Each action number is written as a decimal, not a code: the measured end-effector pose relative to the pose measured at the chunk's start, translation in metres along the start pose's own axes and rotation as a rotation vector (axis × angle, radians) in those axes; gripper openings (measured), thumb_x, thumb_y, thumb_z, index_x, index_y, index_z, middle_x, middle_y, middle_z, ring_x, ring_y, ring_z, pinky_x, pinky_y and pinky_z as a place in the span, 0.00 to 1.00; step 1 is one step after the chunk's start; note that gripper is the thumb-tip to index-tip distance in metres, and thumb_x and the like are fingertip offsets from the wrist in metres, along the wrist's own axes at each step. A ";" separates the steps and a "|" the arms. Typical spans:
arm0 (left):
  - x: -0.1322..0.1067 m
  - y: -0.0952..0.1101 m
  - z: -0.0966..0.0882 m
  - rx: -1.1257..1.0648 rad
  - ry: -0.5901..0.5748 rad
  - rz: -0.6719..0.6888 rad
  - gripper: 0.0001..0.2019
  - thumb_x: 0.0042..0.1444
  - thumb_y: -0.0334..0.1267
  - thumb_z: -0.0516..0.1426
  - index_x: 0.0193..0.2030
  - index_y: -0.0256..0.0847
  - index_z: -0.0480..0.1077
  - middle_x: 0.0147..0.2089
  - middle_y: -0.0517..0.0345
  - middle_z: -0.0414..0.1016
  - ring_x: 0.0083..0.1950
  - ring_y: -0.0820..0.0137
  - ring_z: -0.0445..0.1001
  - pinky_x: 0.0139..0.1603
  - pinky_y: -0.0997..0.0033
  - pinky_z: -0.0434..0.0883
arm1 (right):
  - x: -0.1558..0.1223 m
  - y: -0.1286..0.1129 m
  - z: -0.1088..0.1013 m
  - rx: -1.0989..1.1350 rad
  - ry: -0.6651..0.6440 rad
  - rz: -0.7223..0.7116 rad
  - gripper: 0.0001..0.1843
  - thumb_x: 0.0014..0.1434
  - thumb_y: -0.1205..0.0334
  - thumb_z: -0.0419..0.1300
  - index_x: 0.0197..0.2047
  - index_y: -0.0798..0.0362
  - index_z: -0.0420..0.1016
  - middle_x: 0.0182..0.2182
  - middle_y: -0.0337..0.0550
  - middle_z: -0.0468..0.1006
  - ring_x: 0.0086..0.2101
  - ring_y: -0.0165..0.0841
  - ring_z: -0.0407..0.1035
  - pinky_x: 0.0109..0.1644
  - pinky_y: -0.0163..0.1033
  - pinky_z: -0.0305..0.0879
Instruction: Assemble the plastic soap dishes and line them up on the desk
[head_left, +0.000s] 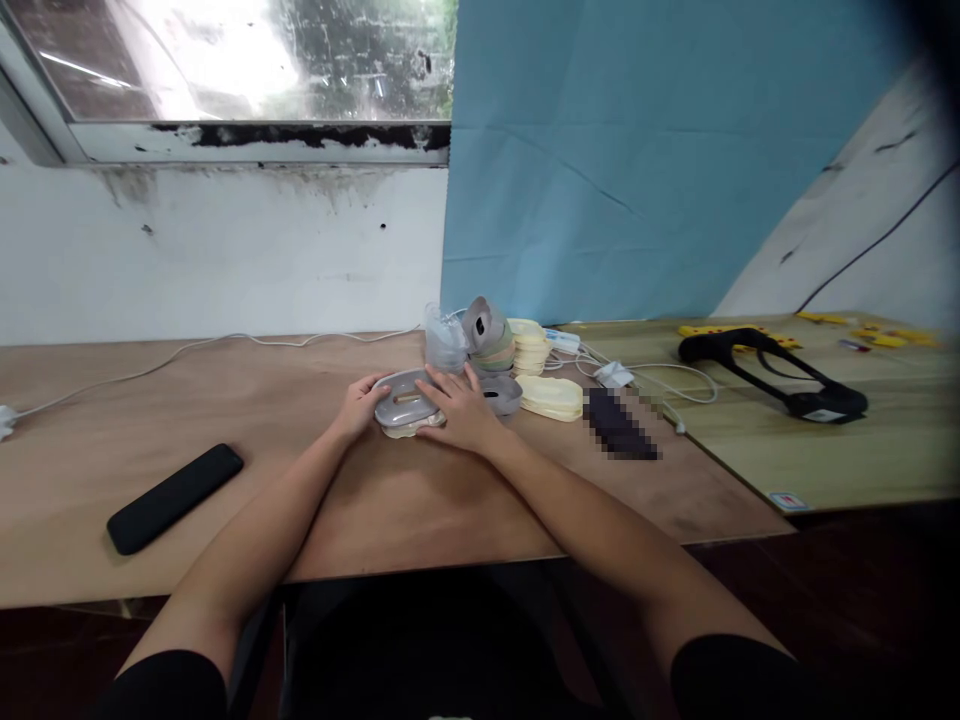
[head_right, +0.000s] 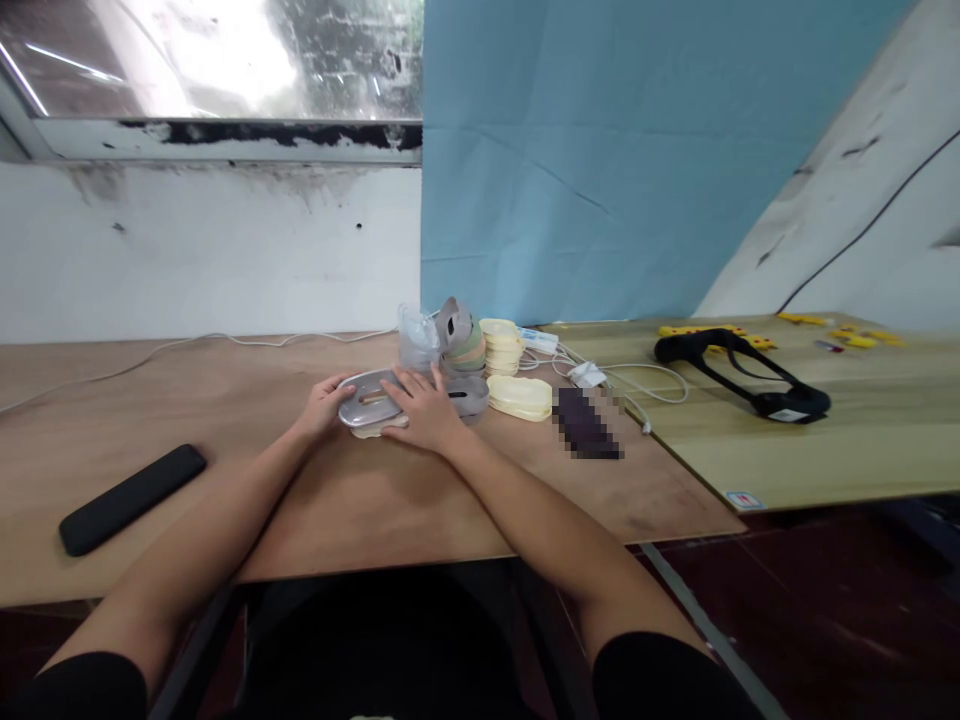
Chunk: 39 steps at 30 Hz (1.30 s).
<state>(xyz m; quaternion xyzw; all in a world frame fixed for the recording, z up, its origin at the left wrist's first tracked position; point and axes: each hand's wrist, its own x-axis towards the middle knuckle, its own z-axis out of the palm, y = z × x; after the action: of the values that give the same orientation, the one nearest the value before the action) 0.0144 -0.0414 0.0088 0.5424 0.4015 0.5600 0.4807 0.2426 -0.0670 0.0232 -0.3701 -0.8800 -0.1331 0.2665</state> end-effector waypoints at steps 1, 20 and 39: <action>0.000 -0.001 0.000 -0.013 -0.004 -0.017 0.25 0.42 0.45 0.65 0.46 0.34 0.76 0.43 0.50 0.80 0.39 0.64 0.75 0.41 0.68 0.70 | 0.000 0.000 0.000 0.005 -0.008 0.005 0.43 0.53 0.37 0.60 0.66 0.49 0.58 0.67 0.54 0.55 0.60 0.49 0.58 0.67 0.61 0.32; -0.001 -0.009 -0.006 0.837 -0.024 0.174 0.20 0.56 0.45 0.54 0.50 0.36 0.74 0.46 0.47 0.78 0.45 0.61 0.74 0.49 0.61 0.70 | 0.000 -0.005 -0.004 -0.112 -0.120 0.100 0.39 0.52 0.31 0.56 0.57 0.51 0.70 0.54 0.55 0.72 0.53 0.50 0.63 0.66 0.67 0.23; -0.007 -0.001 -0.002 1.114 -0.040 0.183 0.20 0.58 0.45 0.51 0.53 0.41 0.74 0.46 0.46 0.79 0.46 0.55 0.75 0.48 0.59 0.69 | -0.001 -0.005 -0.001 -0.168 -0.195 0.078 0.29 0.59 0.41 0.53 0.56 0.50 0.72 0.60 0.55 0.67 0.55 0.49 0.63 0.65 0.66 0.21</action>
<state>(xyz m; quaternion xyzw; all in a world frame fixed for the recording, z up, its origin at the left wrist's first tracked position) 0.0119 -0.0483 0.0061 0.7571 0.5787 0.2926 0.0788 0.2405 -0.0717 0.0233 -0.4362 -0.8725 -0.1590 0.1526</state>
